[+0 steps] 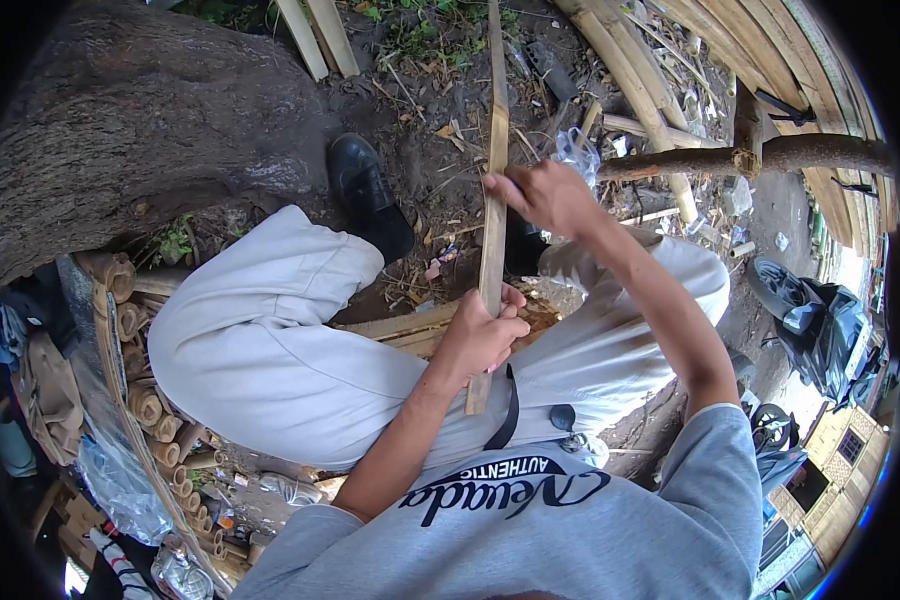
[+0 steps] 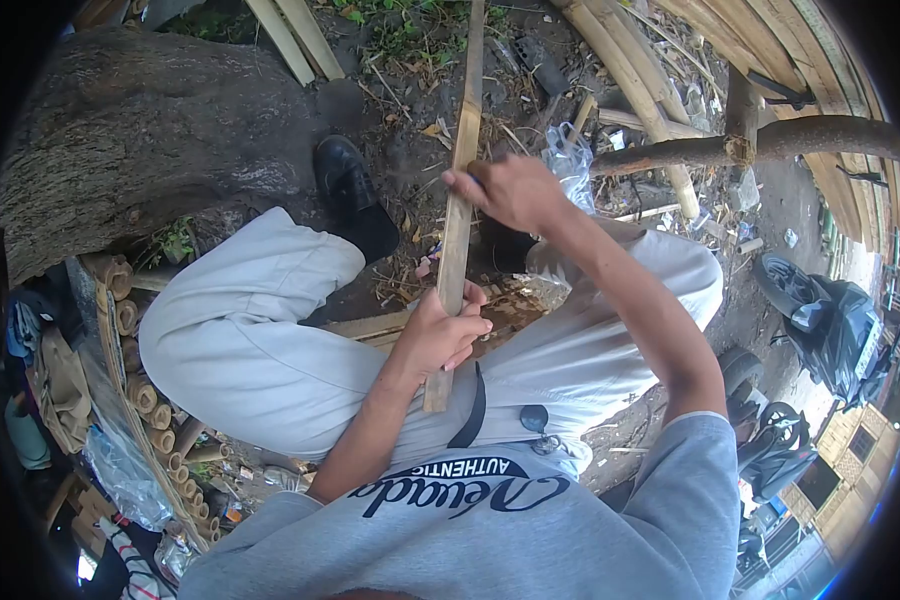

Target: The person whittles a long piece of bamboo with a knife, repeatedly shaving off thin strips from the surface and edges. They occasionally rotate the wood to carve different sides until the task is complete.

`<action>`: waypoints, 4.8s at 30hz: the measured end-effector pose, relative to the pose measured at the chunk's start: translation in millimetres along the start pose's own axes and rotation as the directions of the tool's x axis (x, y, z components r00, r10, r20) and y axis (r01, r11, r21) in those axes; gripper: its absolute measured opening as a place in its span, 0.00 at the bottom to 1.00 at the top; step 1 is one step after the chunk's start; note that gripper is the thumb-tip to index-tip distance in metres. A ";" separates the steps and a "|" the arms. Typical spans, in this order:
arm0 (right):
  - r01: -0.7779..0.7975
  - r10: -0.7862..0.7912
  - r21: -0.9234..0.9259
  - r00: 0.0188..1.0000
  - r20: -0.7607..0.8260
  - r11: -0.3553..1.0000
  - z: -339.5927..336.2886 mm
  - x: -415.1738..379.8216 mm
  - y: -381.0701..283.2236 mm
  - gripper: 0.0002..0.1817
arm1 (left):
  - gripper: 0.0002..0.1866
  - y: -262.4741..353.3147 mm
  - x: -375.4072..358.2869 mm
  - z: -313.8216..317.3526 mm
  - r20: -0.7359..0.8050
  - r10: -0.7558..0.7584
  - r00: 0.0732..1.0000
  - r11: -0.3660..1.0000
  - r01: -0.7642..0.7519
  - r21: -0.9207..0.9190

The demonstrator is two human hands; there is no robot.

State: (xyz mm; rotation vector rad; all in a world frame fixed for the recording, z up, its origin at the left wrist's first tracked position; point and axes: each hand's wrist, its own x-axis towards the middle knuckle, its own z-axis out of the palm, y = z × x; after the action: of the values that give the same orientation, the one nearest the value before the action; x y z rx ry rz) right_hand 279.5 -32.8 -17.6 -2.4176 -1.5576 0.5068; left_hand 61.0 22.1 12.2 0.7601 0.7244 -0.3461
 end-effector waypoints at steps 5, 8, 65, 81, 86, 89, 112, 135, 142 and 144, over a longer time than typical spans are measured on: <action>0.065 -0.071 0.046 0.989 0.128 0.997 -3.8 -52.3 -27.8 0.30 | 0.14 -1.4 -1.2 2.5 -0.002 0.016 1.000 1.000 -0.016 -0.026; 0.105 -0.105 0.019 0.994 0.014 0.994 7.2 -40.1 -8.4 0.29 | 0.16 -4.8 1.0 3.2 0.035 -0.012 0.999 0.999 0.014 -0.051; 0.076 -0.084 0.165 0.996 0.042 0.983 6.7 -81.6 -51.1 0.25 | 0.17 -1.2 -0.8 4.2 -0.038 0.050 0.998 0.993 -0.046 0.110; 0.242 -0.244 -0.034 0.968 -0.062 0.970 27.1 -80.5 -43.1 0.24 | 0.14 -13.4 9.0 -8.3 -0.020 0.161 0.987 0.951 -0.150 0.272; -0.059 0.044 -0.130 0.992 -0.120 0.990 29.1 -57.8 -13.2 0.26 | 0.18 -13.0 6.3 -0.2 -0.051 0.102 0.993 0.964 -0.086 0.253; -0.188 0.179 -0.059 0.975 -0.134 0.980 40.5 -27.3 56.0 0.30 | 0.19 -10.9 4.3 3.0 -0.031 0.056 0.998 0.986 -0.050 0.160; 0.182 -0.202 -0.168 0.973 -0.110 0.969 28.4 -22.2 1.9 0.29 | 0.18 -3.3 1.0 -6.5 -0.033 0.049 0.998 0.989 -0.044 0.138; 0.065 -0.065 -0.006 0.997 0.043 0.998 2.3 -66.8 -18.5 0.27 | 0.13 -20.7 12.0 4.7 -0.110 0.138 0.984 0.953 -0.102 0.285; -0.035 0.014 -0.219 0.995 -0.099 0.975 22.6 3.6 62.2 0.30 | 0.12 -27.6 12.3 4.4 -0.139 0.226 0.964 0.847 -0.124 0.518; -0.059 0.030 -0.241 0.992 -0.123 0.969 24.8 35.3 85.8 0.31 | 0.12 -22.2 11.9 4.8 -0.143 0.224 0.964 0.847 -0.120 0.517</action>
State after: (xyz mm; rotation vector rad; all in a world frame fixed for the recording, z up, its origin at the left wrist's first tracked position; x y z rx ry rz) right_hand 354.4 -36.1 -77.5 -2.6133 -1.6011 0.1830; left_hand 59.9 3.1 -4.9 1.3695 0.7530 -0.2997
